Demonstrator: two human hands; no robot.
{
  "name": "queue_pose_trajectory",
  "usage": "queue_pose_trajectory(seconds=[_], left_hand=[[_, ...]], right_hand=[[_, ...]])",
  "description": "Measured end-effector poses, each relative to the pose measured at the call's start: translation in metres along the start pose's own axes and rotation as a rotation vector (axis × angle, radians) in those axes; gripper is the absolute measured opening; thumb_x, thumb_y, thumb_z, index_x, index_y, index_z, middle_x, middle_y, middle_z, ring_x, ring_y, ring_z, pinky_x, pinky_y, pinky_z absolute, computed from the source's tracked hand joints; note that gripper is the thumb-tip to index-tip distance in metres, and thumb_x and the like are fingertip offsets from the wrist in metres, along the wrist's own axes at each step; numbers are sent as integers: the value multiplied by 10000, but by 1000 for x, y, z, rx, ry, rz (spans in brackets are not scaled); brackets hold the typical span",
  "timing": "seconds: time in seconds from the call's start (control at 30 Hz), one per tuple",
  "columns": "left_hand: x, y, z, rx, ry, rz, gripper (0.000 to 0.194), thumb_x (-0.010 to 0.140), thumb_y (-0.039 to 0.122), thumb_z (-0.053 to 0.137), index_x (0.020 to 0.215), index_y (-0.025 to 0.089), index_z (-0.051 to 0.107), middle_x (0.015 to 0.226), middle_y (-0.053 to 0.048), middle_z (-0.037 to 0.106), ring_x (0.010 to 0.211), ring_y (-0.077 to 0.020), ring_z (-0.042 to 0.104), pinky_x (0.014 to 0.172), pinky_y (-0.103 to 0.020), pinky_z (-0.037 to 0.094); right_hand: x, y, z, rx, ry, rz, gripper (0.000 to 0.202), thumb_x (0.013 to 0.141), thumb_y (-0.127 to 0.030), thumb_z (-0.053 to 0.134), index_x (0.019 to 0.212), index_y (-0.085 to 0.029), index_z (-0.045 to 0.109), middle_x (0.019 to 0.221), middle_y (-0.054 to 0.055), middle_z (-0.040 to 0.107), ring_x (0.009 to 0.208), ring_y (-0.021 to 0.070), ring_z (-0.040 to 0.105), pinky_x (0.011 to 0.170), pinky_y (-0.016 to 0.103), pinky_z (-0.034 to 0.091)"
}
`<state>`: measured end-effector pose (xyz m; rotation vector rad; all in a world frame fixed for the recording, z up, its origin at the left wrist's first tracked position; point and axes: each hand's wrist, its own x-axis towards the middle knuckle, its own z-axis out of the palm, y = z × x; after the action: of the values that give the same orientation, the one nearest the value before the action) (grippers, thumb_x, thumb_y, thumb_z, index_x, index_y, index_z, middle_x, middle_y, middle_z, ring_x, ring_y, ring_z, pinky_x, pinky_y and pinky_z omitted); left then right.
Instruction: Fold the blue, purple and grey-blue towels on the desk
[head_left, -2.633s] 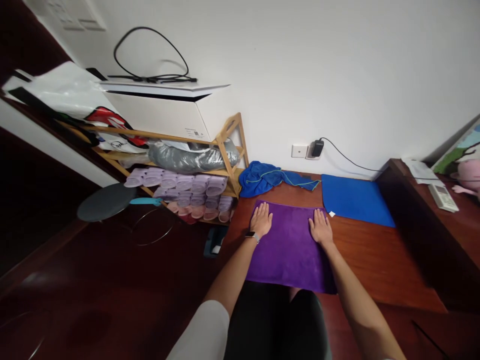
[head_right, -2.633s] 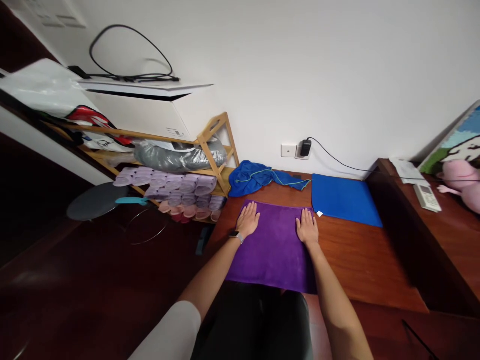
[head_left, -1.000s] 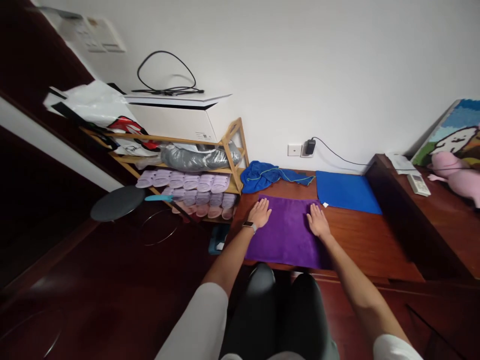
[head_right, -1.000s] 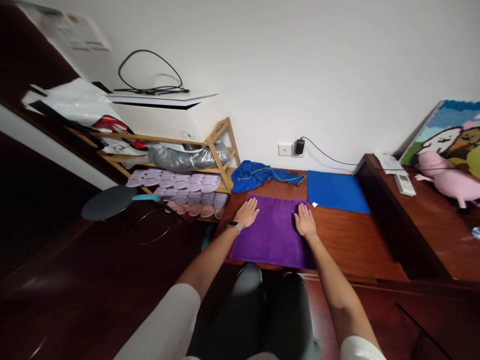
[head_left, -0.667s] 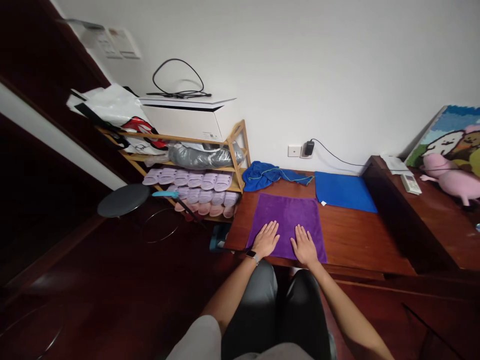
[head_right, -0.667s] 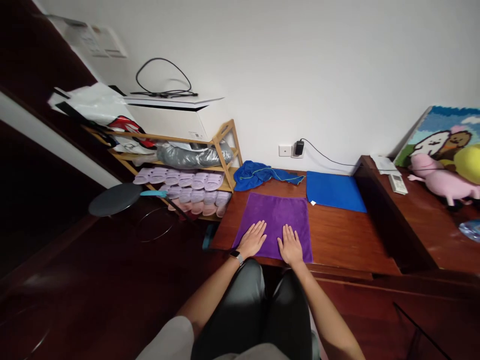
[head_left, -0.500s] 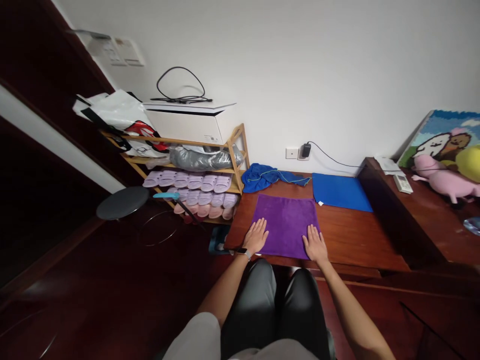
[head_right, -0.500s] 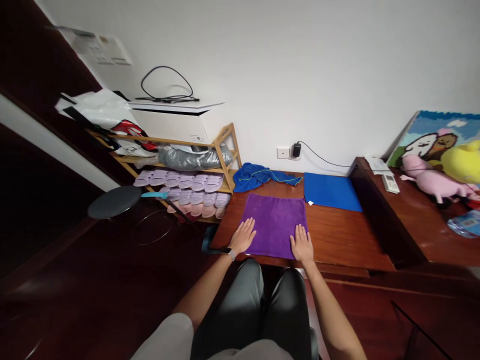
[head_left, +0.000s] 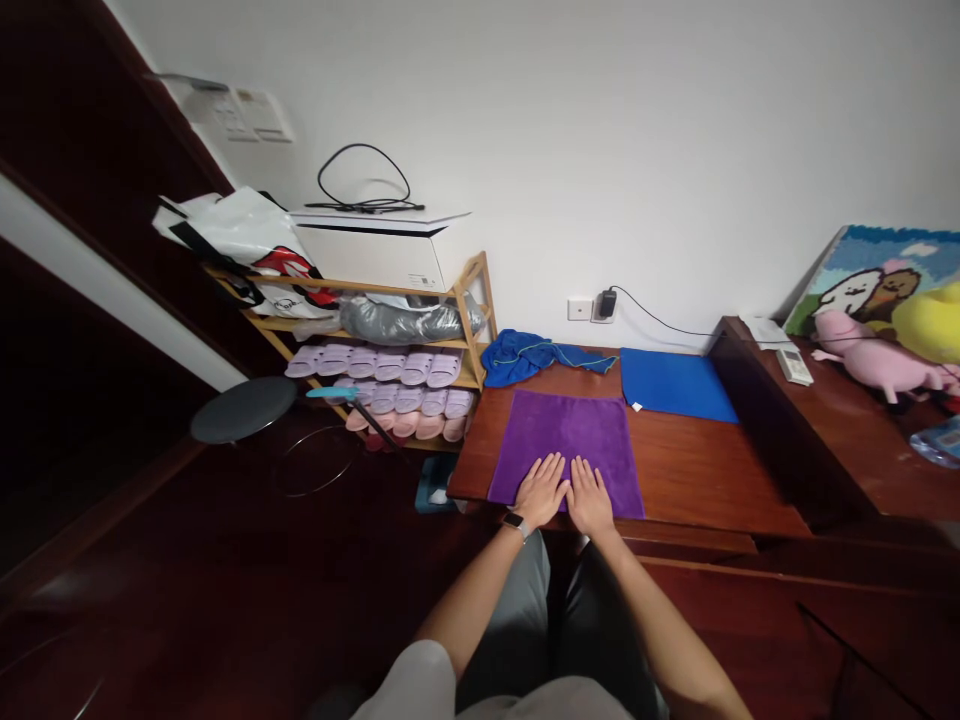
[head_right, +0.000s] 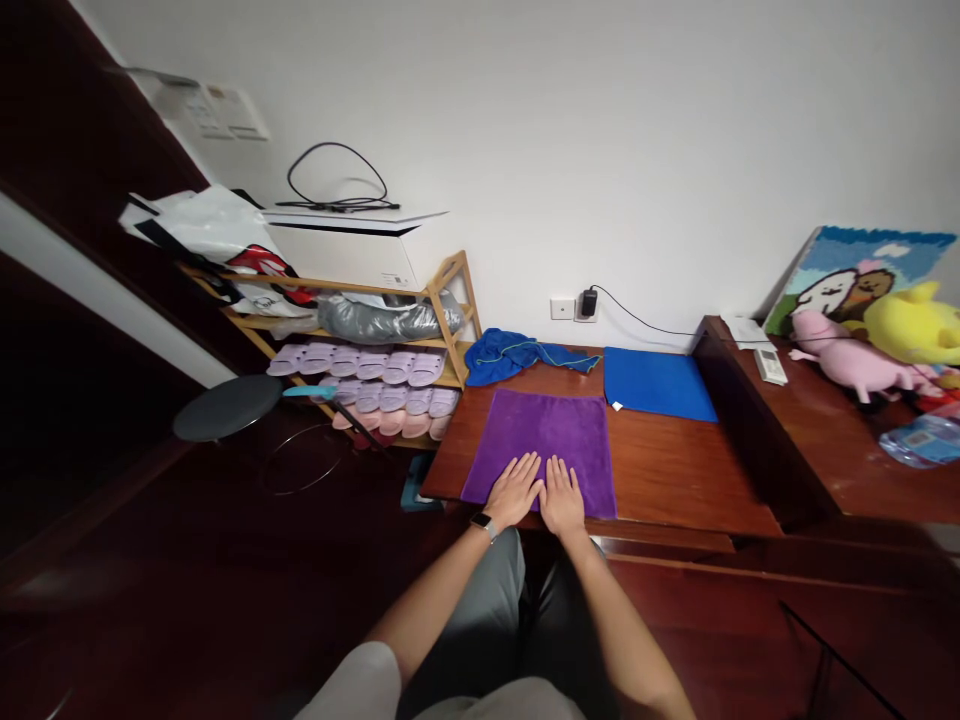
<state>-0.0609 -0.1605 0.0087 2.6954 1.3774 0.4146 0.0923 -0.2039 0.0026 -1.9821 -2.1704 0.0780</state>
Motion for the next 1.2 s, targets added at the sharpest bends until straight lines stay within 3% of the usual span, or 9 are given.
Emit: queue_pose_trajectory(seconds=[0.2, 0.33, 0.43, 0.57, 0.7, 0.8, 1.03, 1.1, 1.2], left_hand=[[-32, -69, -16, 76, 5, -151, 625, 1112, 438, 256, 1683, 187, 298, 1693, -103, 400, 1592, -231, 324, 1311, -461, 252], [-39, -87, -25, 90, -16, -198, 629, 1104, 431, 262, 1677, 176, 311, 1702, -108, 381, 1600, -234, 303, 1316, -462, 242], [-32, -74, -25, 85, -6, -191, 643, 1104, 450, 252, 1666, 148, 331, 1686, -132, 406, 1591, -246, 325, 1320, -465, 235], [-11, -29, -19, 49, 36, -70, 641, 1116, 455, 214, 1657, 142, 352, 1696, -113, 394, 1603, -229, 296, 1332, -442, 214], [0, 4, -9, 18, -11, 2, 626, 1120, 449, 213, 1653, 160, 369, 1691, -99, 406, 1594, -221, 316, 1324, -438, 242], [-10, -8, -7, 32, -12, -79, 622, 1118, 441, 220, 1656, 162, 360, 1696, -102, 395, 1595, -230, 316, 1320, -456, 251], [-43, -71, -24, 88, -13, -283, 639, 1102, 411, 234, 1669, 128, 318, 1696, -142, 379, 1595, -259, 315, 1316, -486, 244], [-42, -73, -29, 87, -22, -281, 646, 1101, 418, 245, 1672, 124, 310, 1685, -149, 398, 1593, -261, 319, 1322, -486, 227], [-33, -58, -34, 60, -9, -208, 648, 1109, 433, 241, 1681, 133, 291, 1686, -137, 402, 1598, -255, 308, 1330, -474, 211]], right_hand=[[-24, 82, -5, -69, -28, 217, 711, 1086, -447, 154, 1670, -65, 287, 1728, 139, 265, 1617, 265, 241, 1311, 455, 165], [-35, 111, -14, -73, -72, 261, 731, 1081, -456, 139, 1674, -47, 264, 1737, 143, 243, 1623, 266, 221, 1309, 436, 170], [-30, 96, -20, -63, -63, 277, 736, 1086, -457, 132, 1664, -27, 281, 1734, 155, 248, 1623, 285, 216, 1312, 454, 154], [-13, 44, -21, -7, 13, 157, 714, 1098, -465, 128, 1674, -71, 285, 1739, 137, 247, 1629, 261, 199, 1318, 450, 124], [-3, 8, -13, 33, -32, 46, 680, 1099, -432, 167, 1669, -88, 308, 1721, 145, 289, 1619, 257, 237, 1310, 467, 162], [-8, 20, -9, 12, -40, 87, 692, 1095, -447, 188, 1665, -75, 310, 1718, 154, 285, 1615, 265, 250, 1312, 476, 158], [-30, 90, -16, -78, -70, 257, 729, 1090, -448, 150, 1660, -10, 277, 1733, 161, 245, 1623, 283, 219, 1314, 454, 151], [-28, 91, -21, -71, -80, 270, 733, 1092, -456, 143, 1659, -14, 284, 1731, 161, 257, 1622, 285, 220, 1313, 455, 148], [-18, 71, -28, -36, -32, 258, 732, 1096, -464, 120, 1666, -32, 276, 1734, 154, 253, 1626, 271, 209, 1318, 449, 128]])
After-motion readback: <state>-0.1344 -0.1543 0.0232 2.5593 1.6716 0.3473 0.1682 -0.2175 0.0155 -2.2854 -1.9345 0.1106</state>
